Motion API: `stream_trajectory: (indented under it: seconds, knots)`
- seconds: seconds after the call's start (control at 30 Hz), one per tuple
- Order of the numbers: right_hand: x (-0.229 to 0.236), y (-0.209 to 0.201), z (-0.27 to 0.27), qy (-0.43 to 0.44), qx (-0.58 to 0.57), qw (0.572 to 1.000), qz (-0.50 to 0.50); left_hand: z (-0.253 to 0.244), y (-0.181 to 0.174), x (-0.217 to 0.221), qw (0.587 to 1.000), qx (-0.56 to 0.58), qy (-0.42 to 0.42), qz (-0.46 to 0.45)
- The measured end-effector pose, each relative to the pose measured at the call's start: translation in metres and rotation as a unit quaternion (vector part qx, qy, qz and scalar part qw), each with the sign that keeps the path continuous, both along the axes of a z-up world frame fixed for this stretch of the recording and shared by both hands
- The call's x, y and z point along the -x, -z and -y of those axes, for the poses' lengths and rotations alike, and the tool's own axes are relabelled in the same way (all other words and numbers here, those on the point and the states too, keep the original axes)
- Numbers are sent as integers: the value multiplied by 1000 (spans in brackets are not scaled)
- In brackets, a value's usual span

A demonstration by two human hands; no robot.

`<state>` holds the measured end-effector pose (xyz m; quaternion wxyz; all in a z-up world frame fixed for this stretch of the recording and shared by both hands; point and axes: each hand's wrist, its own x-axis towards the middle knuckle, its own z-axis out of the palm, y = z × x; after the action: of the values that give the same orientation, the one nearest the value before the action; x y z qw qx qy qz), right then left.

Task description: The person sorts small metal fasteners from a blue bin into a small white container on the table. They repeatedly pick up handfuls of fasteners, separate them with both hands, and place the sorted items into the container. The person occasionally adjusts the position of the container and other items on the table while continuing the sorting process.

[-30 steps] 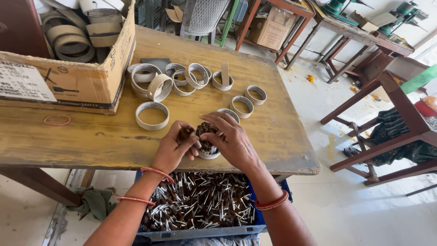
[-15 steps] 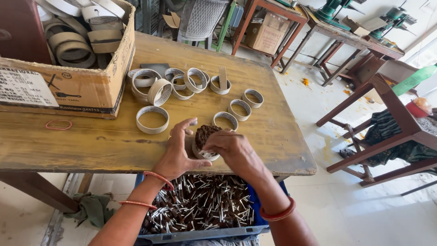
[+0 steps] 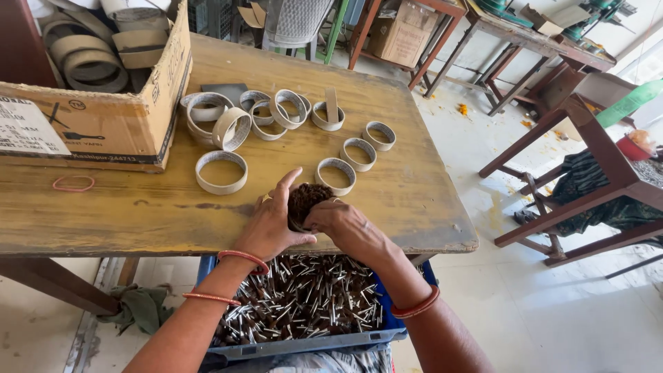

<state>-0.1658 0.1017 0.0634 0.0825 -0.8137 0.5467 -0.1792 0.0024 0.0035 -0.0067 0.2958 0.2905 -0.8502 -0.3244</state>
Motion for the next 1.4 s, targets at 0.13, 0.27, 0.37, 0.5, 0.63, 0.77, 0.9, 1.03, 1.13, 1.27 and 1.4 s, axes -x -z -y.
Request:
stream_trajectory:
  seconds: [0.13,0.27,0.37,0.5,0.63,0.77,0.9,1.03,1.13,1.27,1.4]
  knots:
    - [-9,-15,2,69,156,985,5,4,-6,0,1000,-2,-11,-12]
    - [-18,20,9,9,197,976,-88,7,5,-1,1000,-18,-8,23]
    - [5,7,-7,32,173,984,-35,-3,-7,-7,1000,15,3,-2]
    - [18,24,-64,162,218,943,194,-30,15,-18,957,193,75,-205]
    - [33,123,-103,309,250,848,351,-66,68,-1,945,112,295,86]
    - [35,177,-122,396,201,784,433,-67,163,51,907,310,261,109]
    - [29,167,-115,413,157,782,440,-60,195,99,883,353,282,127]
    - [26,160,-118,404,129,827,369,-52,206,110,883,305,302,191]
    - [28,155,-119,416,118,829,355,-52,181,94,895,250,257,265]
    - [21,128,-112,353,71,866,346,-65,92,59,934,60,212,282]
    - [23,126,-109,229,32,902,365,-67,136,59,954,-48,169,244]
